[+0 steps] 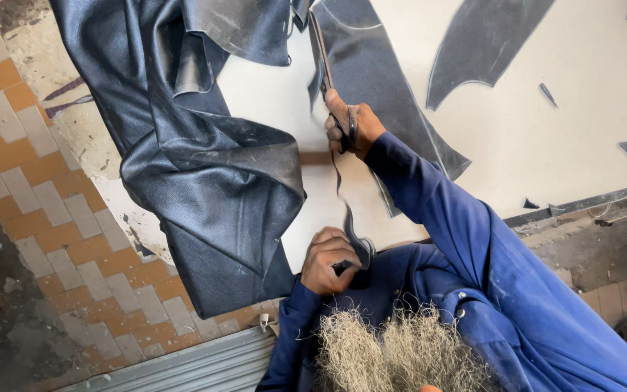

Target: The person cuts a large piece of black leather on a white table using shears, following chalk lines to produce multiple pattern pieces. The person repeatedly repositions the leather, cuts along marked edges, and stacks the finished pieces on the table.

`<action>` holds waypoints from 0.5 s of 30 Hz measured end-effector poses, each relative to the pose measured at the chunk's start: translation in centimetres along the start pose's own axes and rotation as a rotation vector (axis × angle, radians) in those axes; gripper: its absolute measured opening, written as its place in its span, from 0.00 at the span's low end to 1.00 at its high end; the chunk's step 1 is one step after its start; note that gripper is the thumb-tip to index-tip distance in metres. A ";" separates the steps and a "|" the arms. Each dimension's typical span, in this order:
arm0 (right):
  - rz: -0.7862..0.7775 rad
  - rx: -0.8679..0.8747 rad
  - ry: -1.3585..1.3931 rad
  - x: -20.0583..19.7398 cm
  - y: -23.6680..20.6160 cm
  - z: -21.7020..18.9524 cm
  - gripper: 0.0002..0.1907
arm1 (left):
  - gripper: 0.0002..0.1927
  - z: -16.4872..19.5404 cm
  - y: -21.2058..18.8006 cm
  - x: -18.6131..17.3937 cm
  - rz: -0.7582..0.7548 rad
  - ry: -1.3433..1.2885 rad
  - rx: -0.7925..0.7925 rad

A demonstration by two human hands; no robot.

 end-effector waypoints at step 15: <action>0.129 -0.051 -0.497 -25.5 -17.7 4.3 0.24 | 0.06 3.2 -2.0 7.1 -0.222 0.541 -0.553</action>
Point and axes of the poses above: each hand's wrist, its own y-axis towards the middle knuckle, its own x-axis out of the palm, z = x × y, the point moved 5 cm from there along y, towards the middle knuckle
